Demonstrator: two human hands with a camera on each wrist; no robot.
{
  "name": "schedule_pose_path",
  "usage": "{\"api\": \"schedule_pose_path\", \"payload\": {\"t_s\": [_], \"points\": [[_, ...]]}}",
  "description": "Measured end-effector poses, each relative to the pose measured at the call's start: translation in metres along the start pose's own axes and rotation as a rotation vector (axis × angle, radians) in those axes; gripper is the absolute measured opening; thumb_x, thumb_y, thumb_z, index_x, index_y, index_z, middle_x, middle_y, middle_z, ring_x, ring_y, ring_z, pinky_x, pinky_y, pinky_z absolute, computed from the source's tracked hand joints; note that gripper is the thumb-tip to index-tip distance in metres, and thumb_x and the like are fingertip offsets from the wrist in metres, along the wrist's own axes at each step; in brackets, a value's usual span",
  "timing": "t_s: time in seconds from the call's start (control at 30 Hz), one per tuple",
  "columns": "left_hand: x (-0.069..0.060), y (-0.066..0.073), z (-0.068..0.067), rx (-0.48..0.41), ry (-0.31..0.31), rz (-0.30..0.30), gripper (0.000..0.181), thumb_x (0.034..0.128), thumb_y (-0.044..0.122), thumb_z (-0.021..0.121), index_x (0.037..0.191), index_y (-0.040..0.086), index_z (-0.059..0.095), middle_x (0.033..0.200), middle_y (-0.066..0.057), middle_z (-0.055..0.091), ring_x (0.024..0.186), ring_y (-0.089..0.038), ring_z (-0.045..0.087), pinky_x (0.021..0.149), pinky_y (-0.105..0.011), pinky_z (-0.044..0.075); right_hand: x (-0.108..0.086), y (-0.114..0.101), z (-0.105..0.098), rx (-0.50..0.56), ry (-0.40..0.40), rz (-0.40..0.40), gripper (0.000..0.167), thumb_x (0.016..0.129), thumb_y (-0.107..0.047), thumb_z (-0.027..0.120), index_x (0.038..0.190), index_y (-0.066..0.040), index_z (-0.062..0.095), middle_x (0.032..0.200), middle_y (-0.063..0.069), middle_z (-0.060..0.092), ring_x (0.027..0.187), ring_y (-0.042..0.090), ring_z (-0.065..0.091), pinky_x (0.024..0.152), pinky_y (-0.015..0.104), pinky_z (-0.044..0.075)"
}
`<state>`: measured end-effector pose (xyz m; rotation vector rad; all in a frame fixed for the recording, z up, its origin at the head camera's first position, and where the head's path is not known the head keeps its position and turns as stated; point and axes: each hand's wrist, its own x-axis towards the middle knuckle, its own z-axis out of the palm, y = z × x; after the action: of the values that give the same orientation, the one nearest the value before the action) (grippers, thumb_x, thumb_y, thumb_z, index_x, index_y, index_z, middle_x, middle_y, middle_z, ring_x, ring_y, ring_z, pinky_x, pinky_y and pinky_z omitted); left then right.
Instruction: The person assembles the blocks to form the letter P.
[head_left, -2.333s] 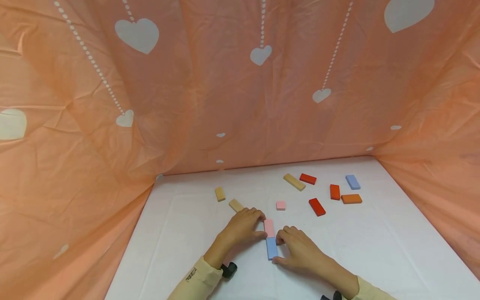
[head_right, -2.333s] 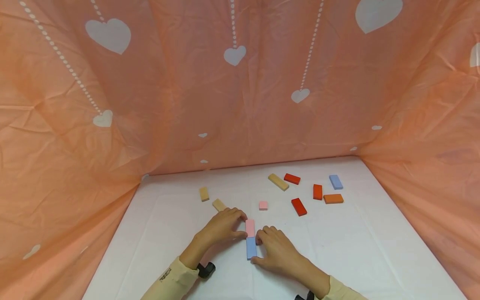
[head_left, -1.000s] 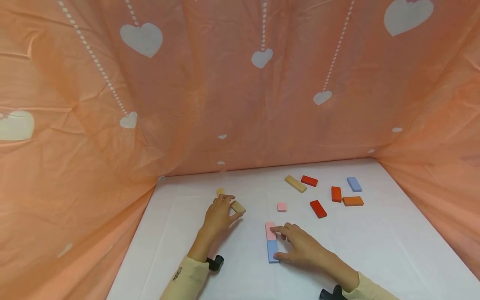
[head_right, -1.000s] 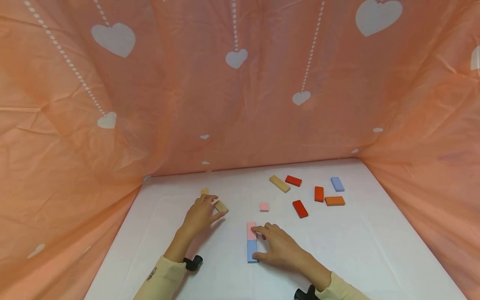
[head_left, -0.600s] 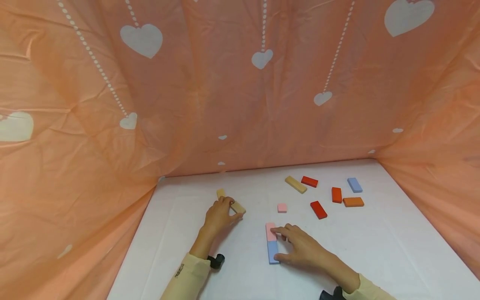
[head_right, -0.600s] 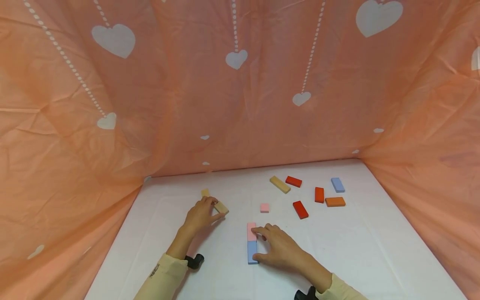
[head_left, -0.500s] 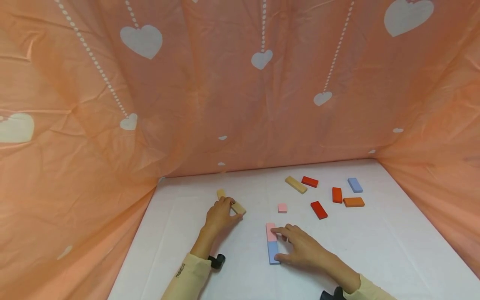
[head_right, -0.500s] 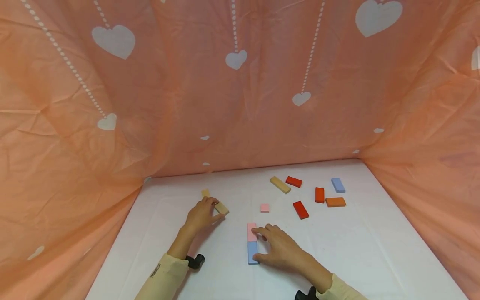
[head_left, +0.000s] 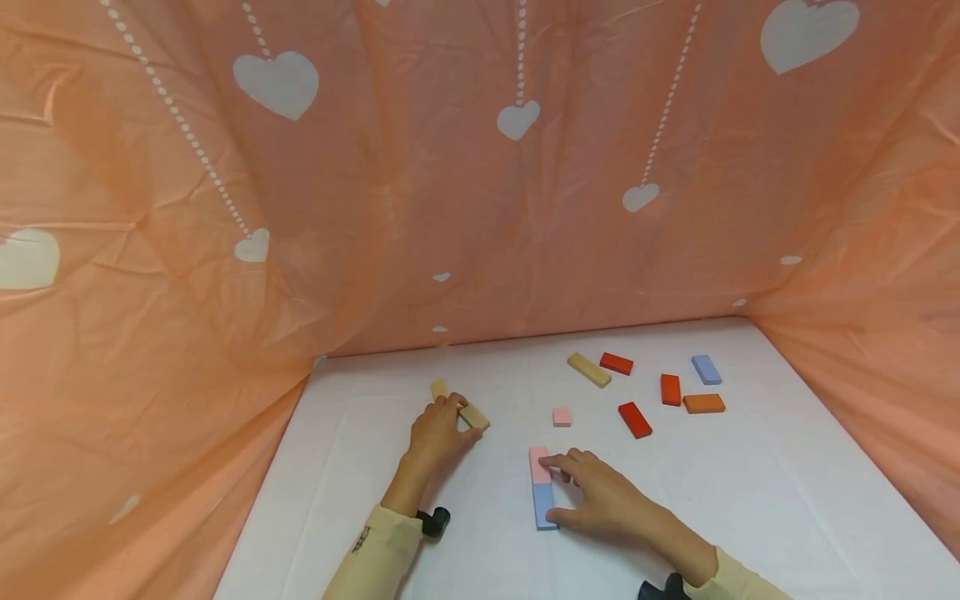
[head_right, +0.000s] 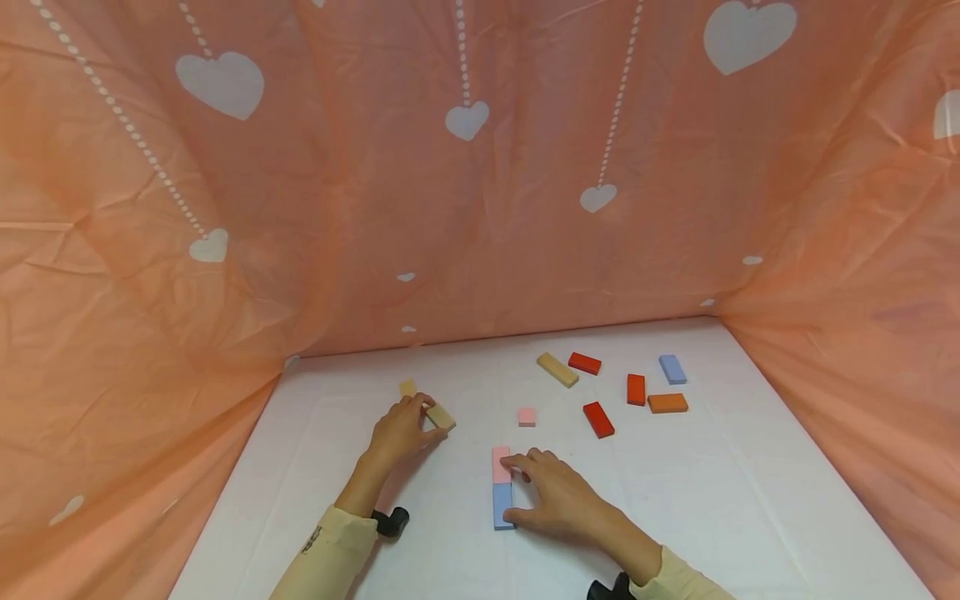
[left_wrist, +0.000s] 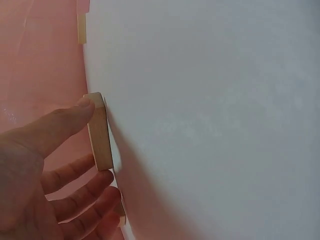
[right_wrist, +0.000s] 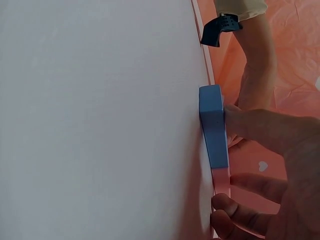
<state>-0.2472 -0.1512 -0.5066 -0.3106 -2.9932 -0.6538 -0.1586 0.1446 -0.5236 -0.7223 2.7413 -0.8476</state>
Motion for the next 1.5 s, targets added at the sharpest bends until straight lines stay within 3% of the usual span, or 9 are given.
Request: {"api": "schedule_pose_path", "payload": {"t_s": [0.33, 0.6, 0.9, 1.13, 1.5], "points": [[0.004, -0.002, -0.001, -0.002, -0.028, 0.009, 0.051, 0.0873, 0.031, 0.09, 0.123, 0.002, 0.067, 0.107, -0.009, 0.067, 0.1, -0.03, 0.064, 0.08, -0.046, 0.056, 0.0, -0.001, -0.001, 0.011, -0.013, -0.002, 0.073, 0.089, -0.05, 0.086, 0.15, -0.022, 0.06, 0.113, -0.011, 0.058, 0.102, 0.012, 0.053, 0.092, 0.043, 0.057], [0.009, -0.003, 0.001, -0.031, -0.075, 0.052, 0.054, 0.0844, 0.029, 0.09, 0.125, 0.002, 0.067, 0.109, -0.008, 0.067, 0.102, -0.028, 0.063, 0.085, -0.046, 0.056, 0.0, 0.0, -0.002, 0.006, -0.013, -0.012, 0.073, 0.088, -0.052, 0.086, 0.15, -0.022, 0.061, 0.111, -0.011, 0.057, 0.101, 0.011, 0.052, 0.09, 0.04, 0.056], [0.014, 0.014, 0.004, -0.08, -0.193, 0.188, 0.055, 0.0874, 0.034, 0.089, 0.131, 0.008, 0.066, 0.113, -0.006, 0.066, 0.096, -0.019, 0.06, 0.08, -0.039, 0.054, -0.001, 0.0, -0.003, 0.002, -0.019, -0.02, 0.073, 0.088, -0.051, 0.086, 0.15, -0.023, 0.062, 0.108, -0.012, 0.055, 0.099, 0.011, 0.051, 0.085, 0.037, 0.053], [0.019, 0.026, 0.009, -0.099, -0.281, 0.255, 0.053, 0.0891, 0.035, 0.089, 0.131, 0.012, 0.066, 0.118, -0.002, 0.065, 0.093, -0.013, 0.059, 0.077, -0.032, 0.052, -0.001, -0.001, -0.004, 0.005, -0.023, -0.028, 0.073, 0.088, -0.052, 0.086, 0.15, -0.023, 0.062, 0.109, -0.011, 0.056, 0.099, 0.012, 0.051, 0.084, 0.038, 0.054], [0.024, 0.039, 0.014, -0.173, -0.379, 0.235, 0.051, 0.0896, 0.034, 0.089, 0.13, 0.012, 0.067, 0.108, 0.0, 0.063, 0.091, -0.013, 0.057, 0.078, -0.029, 0.05, -0.002, 0.0, -0.004, -0.003, -0.021, -0.033, 0.074, 0.088, -0.051, 0.086, 0.151, -0.021, 0.061, 0.109, -0.01, 0.056, 0.1, 0.013, 0.052, 0.087, 0.04, 0.056]]}}
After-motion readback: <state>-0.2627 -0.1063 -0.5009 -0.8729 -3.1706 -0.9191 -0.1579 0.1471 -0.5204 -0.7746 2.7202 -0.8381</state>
